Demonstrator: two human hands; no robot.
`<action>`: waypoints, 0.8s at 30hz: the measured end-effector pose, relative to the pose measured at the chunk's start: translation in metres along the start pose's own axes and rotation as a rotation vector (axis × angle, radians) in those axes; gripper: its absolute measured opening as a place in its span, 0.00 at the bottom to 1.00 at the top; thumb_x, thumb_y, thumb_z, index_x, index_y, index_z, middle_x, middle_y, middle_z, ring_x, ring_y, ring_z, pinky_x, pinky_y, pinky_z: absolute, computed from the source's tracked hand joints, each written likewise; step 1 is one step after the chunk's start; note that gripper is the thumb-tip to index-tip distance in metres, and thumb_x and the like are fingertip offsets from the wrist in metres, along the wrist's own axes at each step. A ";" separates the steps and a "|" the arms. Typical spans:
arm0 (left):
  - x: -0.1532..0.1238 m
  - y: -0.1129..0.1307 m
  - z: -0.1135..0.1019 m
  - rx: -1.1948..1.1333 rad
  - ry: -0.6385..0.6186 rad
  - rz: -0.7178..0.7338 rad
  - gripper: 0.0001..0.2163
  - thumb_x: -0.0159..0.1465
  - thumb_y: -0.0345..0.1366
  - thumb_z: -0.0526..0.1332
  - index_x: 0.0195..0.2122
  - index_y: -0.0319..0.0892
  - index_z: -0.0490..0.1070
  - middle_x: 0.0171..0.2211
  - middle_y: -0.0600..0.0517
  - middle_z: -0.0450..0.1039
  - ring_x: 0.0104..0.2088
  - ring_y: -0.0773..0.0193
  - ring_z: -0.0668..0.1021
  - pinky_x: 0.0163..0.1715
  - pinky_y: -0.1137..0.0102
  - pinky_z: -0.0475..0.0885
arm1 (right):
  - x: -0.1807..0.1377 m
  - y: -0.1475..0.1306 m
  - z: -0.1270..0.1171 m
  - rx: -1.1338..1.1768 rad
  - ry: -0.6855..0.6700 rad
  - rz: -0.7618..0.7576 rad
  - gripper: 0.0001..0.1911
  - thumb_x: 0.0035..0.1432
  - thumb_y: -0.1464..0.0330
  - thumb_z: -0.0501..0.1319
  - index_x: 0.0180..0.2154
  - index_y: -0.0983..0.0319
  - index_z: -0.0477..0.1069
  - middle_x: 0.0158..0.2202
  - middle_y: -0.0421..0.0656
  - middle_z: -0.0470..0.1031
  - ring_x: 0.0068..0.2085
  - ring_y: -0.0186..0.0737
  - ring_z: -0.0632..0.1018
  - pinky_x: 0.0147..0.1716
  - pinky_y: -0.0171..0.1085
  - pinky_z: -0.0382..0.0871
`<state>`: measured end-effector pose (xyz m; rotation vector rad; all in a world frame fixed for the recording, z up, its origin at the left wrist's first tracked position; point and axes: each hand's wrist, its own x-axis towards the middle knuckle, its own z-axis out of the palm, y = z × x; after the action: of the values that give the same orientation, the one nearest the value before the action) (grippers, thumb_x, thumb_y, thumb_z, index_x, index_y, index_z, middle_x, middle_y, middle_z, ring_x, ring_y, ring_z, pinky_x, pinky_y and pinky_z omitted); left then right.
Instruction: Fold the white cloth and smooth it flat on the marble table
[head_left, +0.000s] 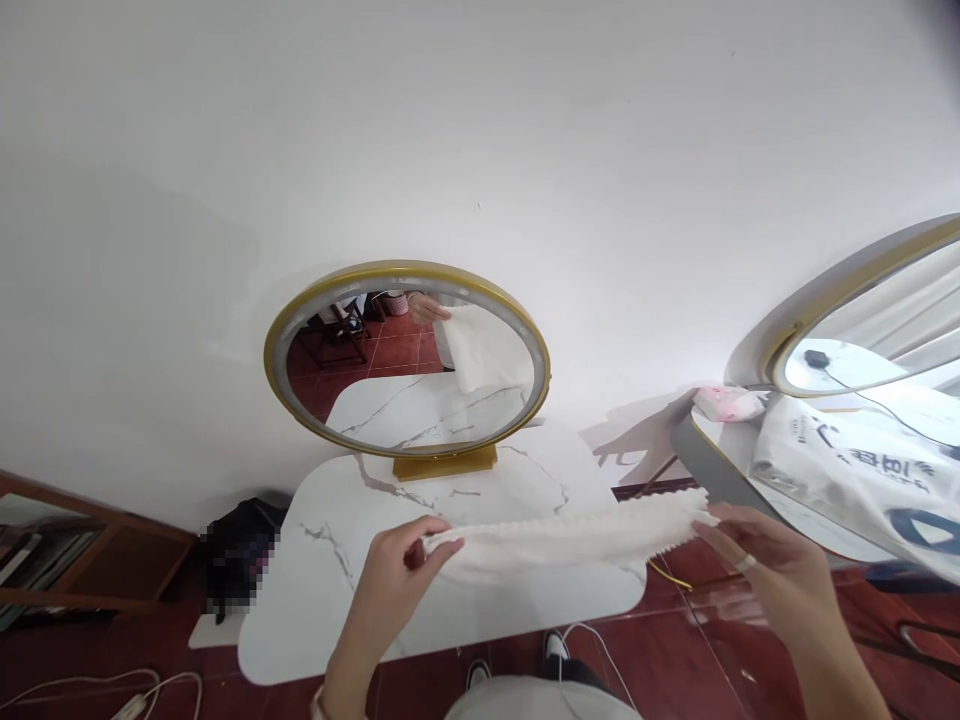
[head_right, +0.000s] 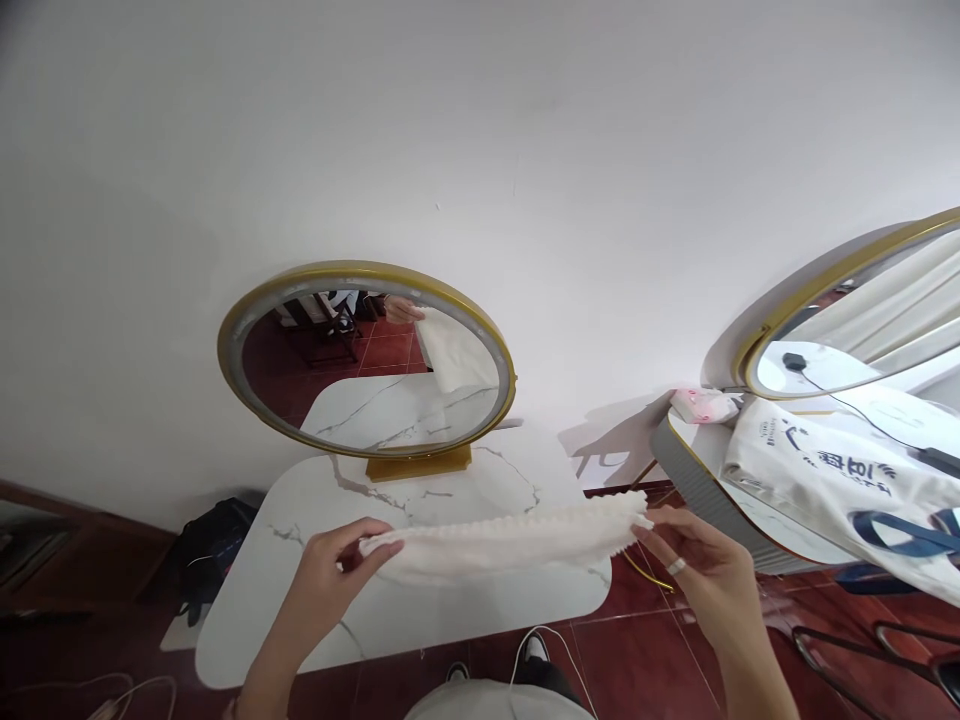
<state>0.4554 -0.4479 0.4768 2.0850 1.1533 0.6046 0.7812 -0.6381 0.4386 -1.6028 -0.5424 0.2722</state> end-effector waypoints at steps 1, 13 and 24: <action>-0.002 0.003 -0.002 -0.037 -0.039 -0.030 0.15 0.57 0.52 0.61 0.29 0.46 0.74 0.15 0.58 0.63 0.16 0.70 0.64 0.18 0.74 0.62 | 0.000 -0.003 -0.003 -0.007 -0.019 0.013 0.17 0.36 0.59 0.73 0.29 0.58 0.75 0.25 0.40 0.73 0.26 0.35 0.73 0.22 0.31 0.70; 0.088 -0.040 0.116 -0.085 0.166 -0.062 0.19 0.62 0.41 0.54 0.53 0.41 0.65 0.57 0.39 0.62 0.49 0.52 0.76 0.43 0.62 0.73 | 0.081 0.103 0.086 0.168 -0.151 0.062 0.41 0.38 0.51 0.70 0.52 0.59 0.61 0.50 0.51 0.70 0.47 0.49 0.77 0.47 0.48 0.73; 0.105 -0.102 0.237 0.282 -0.080 0.155 0.20 0.66 0.31 0.45 0.57 0.41 0.64 0.64 0.44 0.56 0.66 0.57 0.54 0.64 0.59 0.56 | 0.031 0.224 0.135 -0.666 -0.388 -0.233 0.30 0.61 0.52 0.47 0.59 0.59 0.59 0.62 0.53 0.58 0.64 0.53 0.59 0.58 0.56 0.57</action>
<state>0.6098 -0.3964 0.2505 2.4323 1.0893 0.4447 0.7833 -0.5117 0.2074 -2.1139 -1.2037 0.2397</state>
